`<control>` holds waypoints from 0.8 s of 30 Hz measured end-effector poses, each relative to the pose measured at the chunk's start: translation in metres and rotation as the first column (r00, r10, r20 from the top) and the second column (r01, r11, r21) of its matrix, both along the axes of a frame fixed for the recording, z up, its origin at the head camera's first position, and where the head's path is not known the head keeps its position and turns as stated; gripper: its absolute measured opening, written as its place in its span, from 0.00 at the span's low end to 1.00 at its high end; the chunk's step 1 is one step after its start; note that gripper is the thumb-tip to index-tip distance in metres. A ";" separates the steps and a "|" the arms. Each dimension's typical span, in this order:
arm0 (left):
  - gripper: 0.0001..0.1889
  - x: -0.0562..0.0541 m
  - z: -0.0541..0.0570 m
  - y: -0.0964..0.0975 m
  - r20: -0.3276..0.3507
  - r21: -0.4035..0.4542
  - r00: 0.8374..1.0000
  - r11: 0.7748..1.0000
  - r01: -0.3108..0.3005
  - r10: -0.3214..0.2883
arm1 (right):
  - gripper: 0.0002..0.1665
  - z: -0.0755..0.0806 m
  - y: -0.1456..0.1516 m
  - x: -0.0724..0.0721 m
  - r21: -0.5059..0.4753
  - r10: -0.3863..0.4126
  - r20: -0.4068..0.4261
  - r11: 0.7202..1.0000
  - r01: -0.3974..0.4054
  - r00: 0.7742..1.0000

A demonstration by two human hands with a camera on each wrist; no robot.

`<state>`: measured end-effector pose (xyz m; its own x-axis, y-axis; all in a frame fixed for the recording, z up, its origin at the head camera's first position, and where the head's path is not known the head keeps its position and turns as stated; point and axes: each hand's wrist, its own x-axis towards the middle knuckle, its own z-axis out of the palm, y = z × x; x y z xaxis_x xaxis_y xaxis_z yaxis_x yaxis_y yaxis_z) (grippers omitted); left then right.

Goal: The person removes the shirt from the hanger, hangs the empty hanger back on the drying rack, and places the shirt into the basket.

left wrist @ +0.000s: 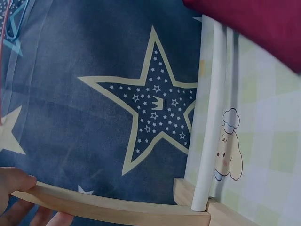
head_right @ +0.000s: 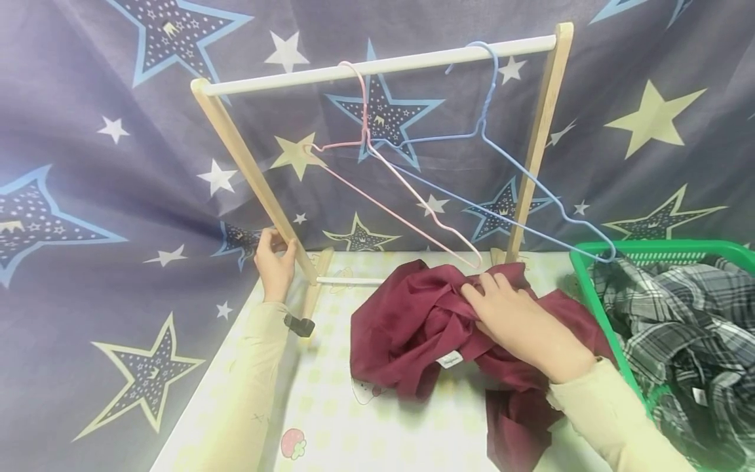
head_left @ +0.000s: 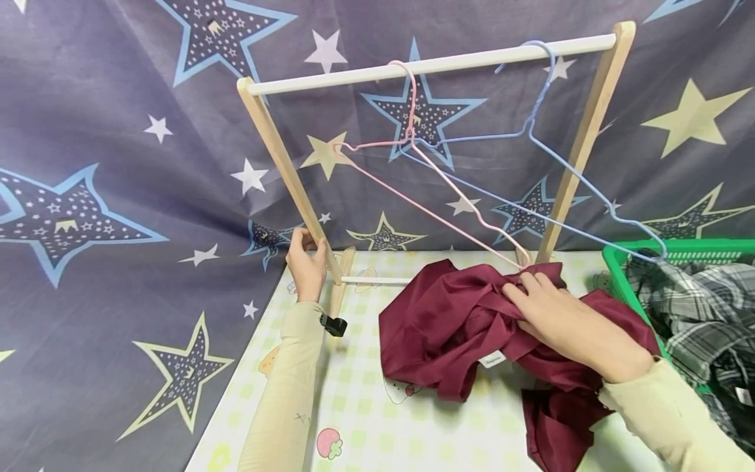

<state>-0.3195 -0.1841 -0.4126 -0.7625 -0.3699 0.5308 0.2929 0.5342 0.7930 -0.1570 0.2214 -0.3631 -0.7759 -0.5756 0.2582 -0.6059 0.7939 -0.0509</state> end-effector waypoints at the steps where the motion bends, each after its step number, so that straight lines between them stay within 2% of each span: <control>1: 0.09 0.000 0.000 0.000 0.000 -0.001 1.000 1.000 0.002 -0.002 | 0.21 0.004 0.003 0.002 -0.009 -0.008 0.004 1.000 0.008 1.000; 9: 0.09 -0.001 -0.001 0.001 0.015 -0.001 1.000 1.000 -0.017 0.017 | 0.20 0.024 0.024 0.011 -0.038 -0.095 0.014 0.995 0.096 0.995; 16: 0.09 -0.001 -0.001 0.000 0.002 0.000 1.000 1.000 -0.006 0.006 | 0.28 0.030 0.046 0.013 -0.102 -0.068 -0.103 0.993 0.057 0.992; 24: 0.09 -0.001 -0.001 0.000 -0.002 0.003 1.000 1.000 -0.004 0.004 | 0.31 0.041 0.070 0.017 -0.122 -0.083 -0.175 0.991 0.062 0.981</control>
<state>-0.3208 -0.1841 -0.4134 -0.7601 -0.3740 0.5314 0.2927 0.5331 0.7938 -0.1404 0.2918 -0.3221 -0.7494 -0.4778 0.4584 -0.5549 0.8309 -0.0409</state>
